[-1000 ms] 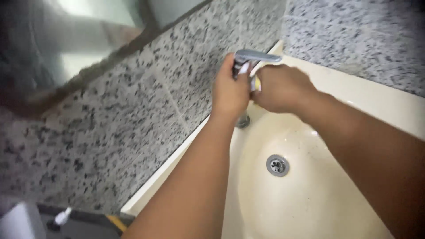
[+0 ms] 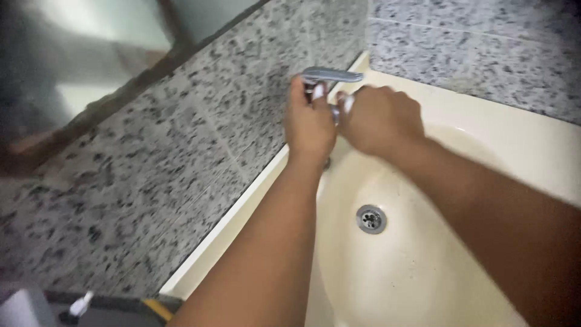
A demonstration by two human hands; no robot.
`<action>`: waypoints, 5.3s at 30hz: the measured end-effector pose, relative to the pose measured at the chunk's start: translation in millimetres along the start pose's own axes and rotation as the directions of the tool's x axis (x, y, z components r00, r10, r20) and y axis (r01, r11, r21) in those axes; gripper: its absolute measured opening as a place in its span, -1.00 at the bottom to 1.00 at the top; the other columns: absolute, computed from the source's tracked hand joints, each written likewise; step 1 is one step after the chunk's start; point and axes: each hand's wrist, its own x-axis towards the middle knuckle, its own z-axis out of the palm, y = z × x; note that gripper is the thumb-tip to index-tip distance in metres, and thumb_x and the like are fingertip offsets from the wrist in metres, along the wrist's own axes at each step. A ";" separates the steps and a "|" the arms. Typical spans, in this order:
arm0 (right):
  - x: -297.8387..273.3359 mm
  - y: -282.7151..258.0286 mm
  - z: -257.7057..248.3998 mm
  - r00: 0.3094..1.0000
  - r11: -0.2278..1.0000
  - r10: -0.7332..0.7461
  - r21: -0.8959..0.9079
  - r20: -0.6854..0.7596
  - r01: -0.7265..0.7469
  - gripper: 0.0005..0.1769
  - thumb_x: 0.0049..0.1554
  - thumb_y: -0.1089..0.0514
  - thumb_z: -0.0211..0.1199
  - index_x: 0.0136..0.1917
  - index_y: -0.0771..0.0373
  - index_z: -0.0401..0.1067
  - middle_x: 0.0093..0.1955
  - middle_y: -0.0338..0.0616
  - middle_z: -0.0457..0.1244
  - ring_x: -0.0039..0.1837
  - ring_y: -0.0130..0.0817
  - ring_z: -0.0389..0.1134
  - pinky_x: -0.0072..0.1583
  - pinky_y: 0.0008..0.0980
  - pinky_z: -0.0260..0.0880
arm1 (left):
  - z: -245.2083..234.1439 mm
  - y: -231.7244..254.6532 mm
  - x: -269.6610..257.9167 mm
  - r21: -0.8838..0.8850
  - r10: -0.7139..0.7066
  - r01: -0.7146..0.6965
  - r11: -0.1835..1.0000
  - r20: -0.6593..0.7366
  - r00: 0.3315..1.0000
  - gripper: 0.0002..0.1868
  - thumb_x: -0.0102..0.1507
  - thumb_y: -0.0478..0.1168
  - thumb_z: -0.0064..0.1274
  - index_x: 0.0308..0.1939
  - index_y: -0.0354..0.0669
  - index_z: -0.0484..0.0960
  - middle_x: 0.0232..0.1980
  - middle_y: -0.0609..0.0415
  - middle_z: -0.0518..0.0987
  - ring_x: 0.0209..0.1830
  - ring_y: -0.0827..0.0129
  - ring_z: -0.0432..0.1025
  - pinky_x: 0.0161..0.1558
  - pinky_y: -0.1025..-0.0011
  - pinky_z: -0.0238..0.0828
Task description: Scrub the bathroom sink and faucet with a sponge.
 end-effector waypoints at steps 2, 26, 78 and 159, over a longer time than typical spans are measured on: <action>2.9 -5.5 -10.3 0.985 0.984 0.055 0.161 0.163 -0.081 -0.48 0.34 -0.17 -0.03 -0.07 0.30 0.50 -0.22 0.11 0.33 -0.21 0.05 0.32 -0.11 0.06 0.33 | -13.7 14.1 -4.6 0.060 -0.033 0.033 0.998 0.001 0.999 -0.77 0.39 -0.15 -0.02 0.07 -0.15 0.49 -0.14 -0.02 0.65 -0.21 0.20 0.53 -0.11 0.23 0.44; -63.7 38.6 21.0 0.649 -0.699 0.213 0.578 0.730 -0.421 -0.57 0.33 0.00 -0.24 0.00 0.24 0.41 -0.15 0.00 0.33 -0.21 -0.18 0.37 -0.13 -0.15 0.45 | -4.8 9.8 -5.5 0.121 -0.086 0.089 0.989 -0.032 0.996 -0.73 0.38 -0.12 0.01 0.14 -0.05 0.52 -0.13 -0.03 0.66 -0.19 0.17 0.54 -0.07 0.20 0.45; -407.8 440.5 -91.8 0.028 0.598 0.697 0.559 -0.717 -0.575 -0.32 0.45 -0.08 0.20 0.52 0.44 0.05 0.33 0.27 0.26 0.28 0.00 0.42 0.25 -0.04 0.45 | 172.1 215.1 -350.3 0.054 -0.517 0.887 0.459 0.828 0.216 -0.80 0.34 -0.19 -0.13 -0.06 -0.08 0.59 -0.28 0.18 0.60 -0.44 0.56 0.40 -0.37 0.50 0.34; 2.4 417.3 -25.1 0.731 0.819 -0.328 -0.205 0.599 0.535 -0.45 0.38 -0.04 -0.14 0.29 0.47 0.37 0.22 0.24 0.34 0.24 0.03 0.45 0.27 0.01 0.53 | 340.8 102.8 -247.6 0.798 -0.639 0.393 0.457 -0.013 0.769 -0.04 0.31 0.28 -0.12 0.59 -0.23 -0.01 0.45 -0.15 0.37 0.33 0.05 0.40 0.22 0.07 0.39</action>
